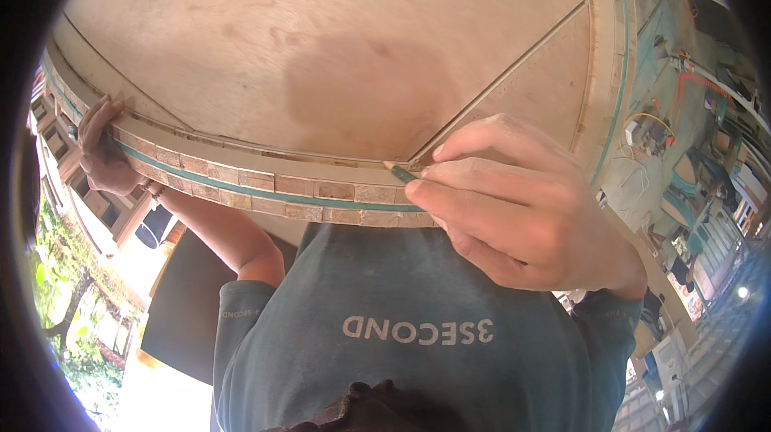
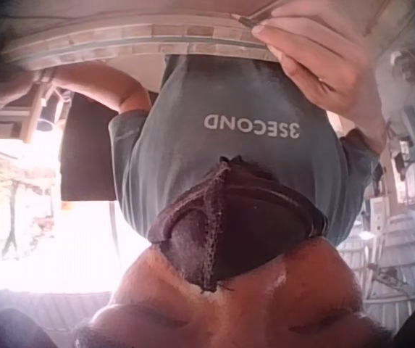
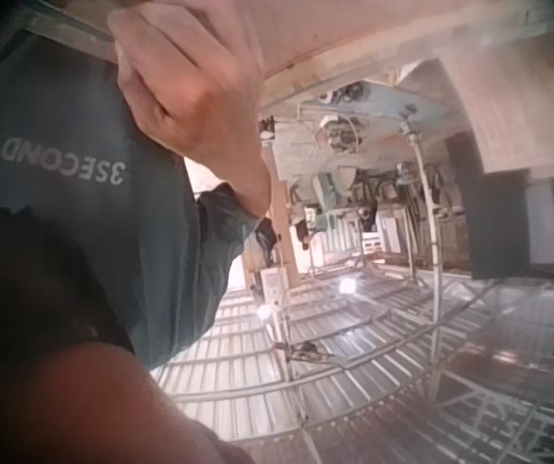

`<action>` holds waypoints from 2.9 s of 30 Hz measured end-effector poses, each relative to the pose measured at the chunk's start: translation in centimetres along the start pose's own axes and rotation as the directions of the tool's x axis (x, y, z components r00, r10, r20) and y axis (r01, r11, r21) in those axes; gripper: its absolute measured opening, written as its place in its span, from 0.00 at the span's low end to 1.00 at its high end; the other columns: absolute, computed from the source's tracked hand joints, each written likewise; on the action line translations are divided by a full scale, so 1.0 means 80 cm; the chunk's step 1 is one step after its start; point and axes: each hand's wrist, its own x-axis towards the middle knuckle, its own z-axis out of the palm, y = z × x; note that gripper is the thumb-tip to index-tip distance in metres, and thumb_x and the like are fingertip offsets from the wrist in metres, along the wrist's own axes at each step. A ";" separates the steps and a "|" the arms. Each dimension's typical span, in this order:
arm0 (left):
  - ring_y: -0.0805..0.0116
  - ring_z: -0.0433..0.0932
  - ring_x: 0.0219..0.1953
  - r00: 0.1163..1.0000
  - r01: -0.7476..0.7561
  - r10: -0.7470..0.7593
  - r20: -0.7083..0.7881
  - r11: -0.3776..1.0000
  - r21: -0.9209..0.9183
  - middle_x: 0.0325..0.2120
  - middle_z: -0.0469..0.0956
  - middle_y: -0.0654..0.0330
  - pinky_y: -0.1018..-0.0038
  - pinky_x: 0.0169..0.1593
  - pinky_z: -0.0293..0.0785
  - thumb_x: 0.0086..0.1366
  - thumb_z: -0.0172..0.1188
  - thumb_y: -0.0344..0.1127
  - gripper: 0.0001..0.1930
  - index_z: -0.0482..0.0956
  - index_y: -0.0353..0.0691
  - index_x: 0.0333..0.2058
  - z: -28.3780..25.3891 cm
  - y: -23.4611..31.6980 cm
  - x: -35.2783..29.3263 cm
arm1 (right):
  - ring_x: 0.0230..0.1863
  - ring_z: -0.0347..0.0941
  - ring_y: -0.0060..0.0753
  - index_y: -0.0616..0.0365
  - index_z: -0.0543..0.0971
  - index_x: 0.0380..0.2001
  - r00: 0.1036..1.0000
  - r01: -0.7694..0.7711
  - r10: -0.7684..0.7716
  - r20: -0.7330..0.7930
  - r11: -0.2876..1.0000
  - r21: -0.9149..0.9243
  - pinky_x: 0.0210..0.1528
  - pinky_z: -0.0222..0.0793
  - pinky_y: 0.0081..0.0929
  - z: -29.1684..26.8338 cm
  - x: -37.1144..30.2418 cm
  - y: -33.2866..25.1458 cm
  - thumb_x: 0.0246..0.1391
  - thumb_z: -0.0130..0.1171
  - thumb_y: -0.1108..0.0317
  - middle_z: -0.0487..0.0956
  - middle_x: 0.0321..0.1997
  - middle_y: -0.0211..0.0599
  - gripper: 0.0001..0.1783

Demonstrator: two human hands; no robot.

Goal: The person uses a jigsaw to cut a curved shape into a piece of plywood. They then place the cut piece onto a larger wooden structure to check the fit and use a pencil to trace the outline. Finally, they use an angle grinder to smooth the edges of the cut piece.

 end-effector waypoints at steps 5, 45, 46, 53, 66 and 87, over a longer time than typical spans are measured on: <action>0.54 0.82 0.42 1.000 0.014 -0.014 -0.002 0.998 -0.058 0.27 0.83 0.49 0.62 0.49 0.80 0.73 0.26 0.50 0.37 0.84 0.29 0.32 -0.001 -0.005 0.001 | 0.43 0.78 0.46 0.66 0.86 0.39 1.000 0.027 -0.027 -0.004 0.999 0.022 0.43 0.77 0.38 0.006 0.005 0.003 0.43 0.65 0.77 0.84 0.39 0.40 0.15; 0.51 0.83 0.39 0.994 -0.096 0.098 0.046 0.995 -0.038 0.26 0.84 0.47 0.60 0.48 0.82 0.73 0.28 0.46 0.35 0.84 0.26 0.33 -0.008 -0.015 0.007 | 0.44 0.79 0.47 0.64 0.86 0.38 0.999 -0.015 0.018 0.042 0.997 -0.073 0.43 0.76 0.39 -0.013 -0.010 -0.004 0.44 0.65 0.74 0.85 0.38 0.39 0.15; 0.51 0.83 0.39 0.997 -0.071 0.073 0.037 0.996 -0.057 0.26 0.84 0.47 0.60 0.48 0.82 0.73 0.28 0.46 0.35 0.84 0.26 0.33 -0.006 -0.013 0.006 | 0.44 0.79 0.47 0.64 0.86 0.38 0.999 -0.020 0.023 0.046 0.997 -0.068 0.43 0.76 0.39 -0.014 -0.009 -0.004 0.43 0.65 0.74 0.85 0.38 0.39 0.15; 0.50 0.83 0.39 0.993 -0.107 0.106 0.043 0.994 0.026 0.27 0.84 0.47 0.59 0.48 0.81 0.72 0.28 0.46 0.35 0.84 0.25 0.33 -0.006 -0.003 0.007 | 0.45 0.77 0.44 0.63 0.85 0.39 0.998 -0.022 0.027 0.051 0.995 -0.094 0.42 0.75 0.37 -0.016 -0.010 -0.007 0.39 0.67 0.78 0.82 0.39 0.35 0.18; 0.55 0.82 0.42 0.997 0.019 -0.027 0.070 0.993 0.116 0.30 0.84 0.51 0.63 0.48 0.79 0.70 0.40 0.40 0.24 0.85 0.30 0.35 -0.004 0.025 0.014 | 0.39 0.79 0.40 0.63 0.86 0.42 0.911 -0.183 0.166 -0.378 0.983 -0.009 0.43 0.73 0.31 -0.082 -0.046 0.010 0.47 0.63 0.80 0.83 0.38 0.40 0.16; 0.53 0.82 0.48 0.878 0.208 -0.427 0.215 0.746 0.633 0.43 0.85 0.51 0.62 0.55 0.73 0.69 0.62 0.45 0.18 0.86 0.34 0.45 0.053 0.113 0.098 | 0.37 0.79 0.22 0.61 0.86 0.44 0.717 0.058 0.019 -0.697 0.995 0.086 0.41 0.72 0.22 -0.183 -0.029 0.190 0.62 0.62 0.70 0.85 0.36 0.34 0.10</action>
